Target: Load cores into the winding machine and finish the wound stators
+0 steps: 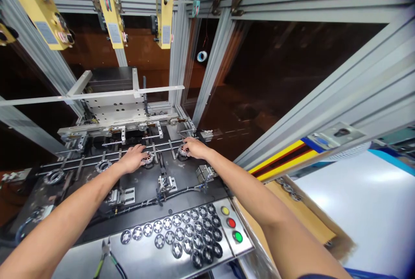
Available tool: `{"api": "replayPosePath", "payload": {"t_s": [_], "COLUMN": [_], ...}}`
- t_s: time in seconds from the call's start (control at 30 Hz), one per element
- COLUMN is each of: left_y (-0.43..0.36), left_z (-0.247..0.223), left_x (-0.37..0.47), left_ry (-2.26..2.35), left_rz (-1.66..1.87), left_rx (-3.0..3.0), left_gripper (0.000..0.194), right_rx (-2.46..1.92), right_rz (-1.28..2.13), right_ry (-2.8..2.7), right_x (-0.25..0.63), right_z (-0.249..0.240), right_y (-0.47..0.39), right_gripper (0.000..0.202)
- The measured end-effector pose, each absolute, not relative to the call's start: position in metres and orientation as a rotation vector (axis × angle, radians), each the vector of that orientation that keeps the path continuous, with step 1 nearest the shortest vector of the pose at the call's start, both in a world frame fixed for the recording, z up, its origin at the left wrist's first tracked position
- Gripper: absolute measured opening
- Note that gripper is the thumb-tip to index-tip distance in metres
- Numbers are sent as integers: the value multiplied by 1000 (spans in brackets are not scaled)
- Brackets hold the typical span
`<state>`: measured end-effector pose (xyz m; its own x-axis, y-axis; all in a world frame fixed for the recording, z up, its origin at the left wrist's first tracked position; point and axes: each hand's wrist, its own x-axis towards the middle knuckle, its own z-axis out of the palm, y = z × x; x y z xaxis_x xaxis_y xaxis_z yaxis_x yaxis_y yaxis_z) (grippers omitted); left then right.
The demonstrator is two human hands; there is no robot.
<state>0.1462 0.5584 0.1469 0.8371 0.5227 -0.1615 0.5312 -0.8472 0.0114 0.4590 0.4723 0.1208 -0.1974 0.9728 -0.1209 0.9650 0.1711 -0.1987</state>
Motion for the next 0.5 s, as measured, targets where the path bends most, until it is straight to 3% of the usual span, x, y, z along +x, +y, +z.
{"api": "replayPosePath", "payload": {"t_s": [0.5], "left_y": [562], "left_z": [156], "left_x": [155], "left_ry": [828], "left_rz": [-324], "left_rx": [2927], "left_gripper": [37], "right_rx": [-1950], "right_rz": [525], "right_ry": [-2407], "right_x": [465], "right_z": [122], "right_y": [482], "right_gripper": [29]}}
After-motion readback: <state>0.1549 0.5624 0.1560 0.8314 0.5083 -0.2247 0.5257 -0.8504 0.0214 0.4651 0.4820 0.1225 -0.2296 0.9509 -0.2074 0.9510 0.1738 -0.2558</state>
